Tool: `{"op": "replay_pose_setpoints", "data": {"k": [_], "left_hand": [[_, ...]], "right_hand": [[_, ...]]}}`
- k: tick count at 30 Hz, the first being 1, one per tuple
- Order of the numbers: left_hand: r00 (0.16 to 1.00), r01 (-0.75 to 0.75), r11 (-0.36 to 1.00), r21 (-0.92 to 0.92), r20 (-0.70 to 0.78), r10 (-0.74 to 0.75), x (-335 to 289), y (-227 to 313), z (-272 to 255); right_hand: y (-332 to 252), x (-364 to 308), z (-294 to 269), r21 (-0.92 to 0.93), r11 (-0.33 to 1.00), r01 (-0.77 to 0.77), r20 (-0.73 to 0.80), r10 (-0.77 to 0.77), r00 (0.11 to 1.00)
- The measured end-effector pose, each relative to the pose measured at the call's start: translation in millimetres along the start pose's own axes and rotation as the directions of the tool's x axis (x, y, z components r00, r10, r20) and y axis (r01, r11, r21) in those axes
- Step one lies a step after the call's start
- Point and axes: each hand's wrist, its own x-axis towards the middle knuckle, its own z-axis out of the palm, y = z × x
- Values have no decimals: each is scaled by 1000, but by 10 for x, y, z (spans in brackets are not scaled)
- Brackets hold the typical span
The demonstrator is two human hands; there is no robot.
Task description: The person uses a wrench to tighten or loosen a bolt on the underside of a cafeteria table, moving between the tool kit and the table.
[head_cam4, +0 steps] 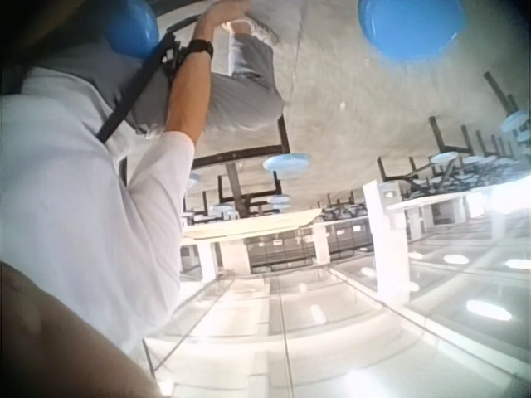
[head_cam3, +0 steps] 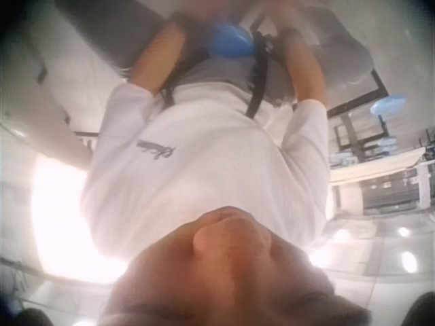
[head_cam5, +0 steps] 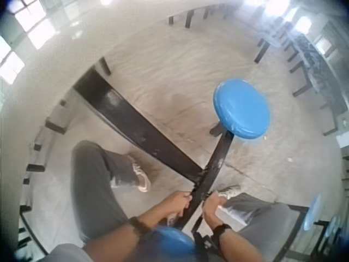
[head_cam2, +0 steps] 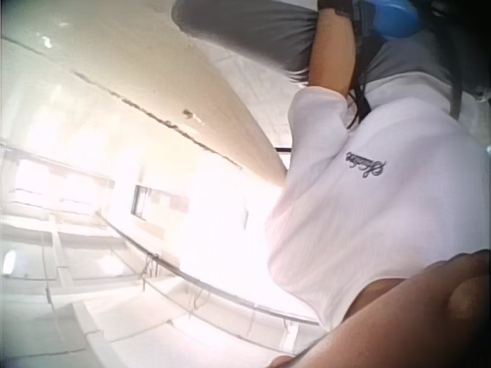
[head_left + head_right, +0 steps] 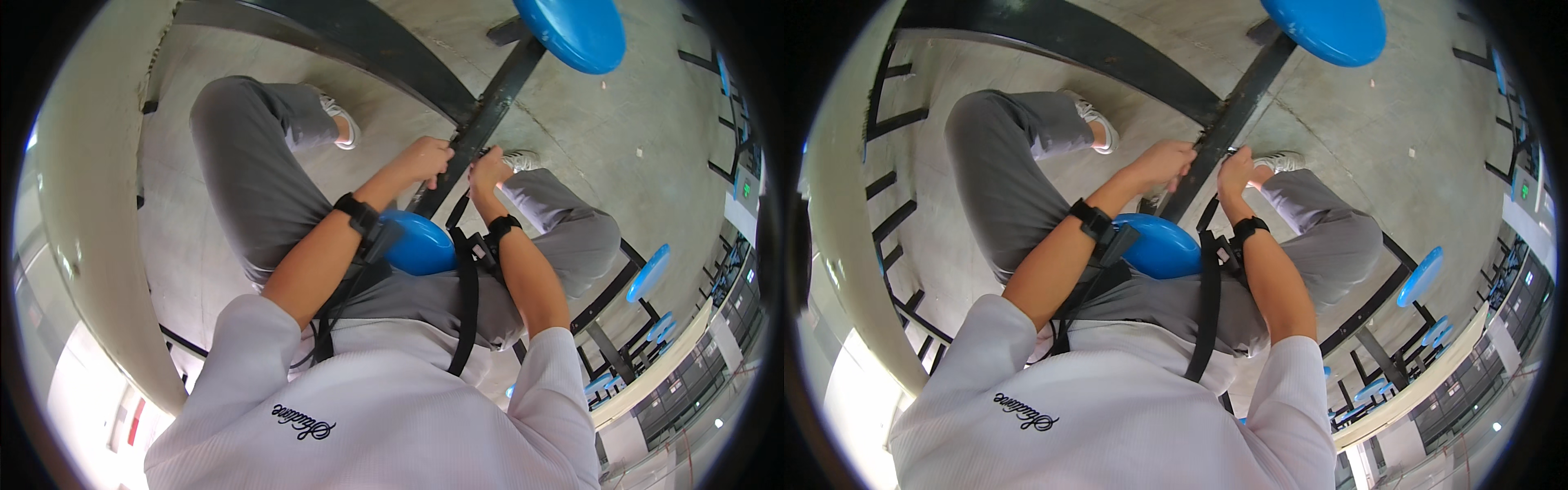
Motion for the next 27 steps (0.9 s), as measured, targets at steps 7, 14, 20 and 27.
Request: {"op": "replay_pose_setpoints", "data": {"k": [7, 14, 20, 27], "left_hand": [[991, 29, 864, -502, 125, 39, -707, 339, -165], [934, -57, 577, -814, 161, 320, -1342, 834, 140], [926, -219, 448, -867, -40, 376, -1759, 950, 186], [876, -150, 304, -941, 16, 481, -1793, 929, 247]], "right_hand": [[-556, -494, 233, -230, 973, 33, 121, -5, 993], [-665, -384, 88, -168, 985, -48, 169, 76, 983], [-974, -620, 72, -23, 978, -208, 355, 203, 913], [-909, -525, 29, 26, 977, -210, 441, 178, 880]]}}
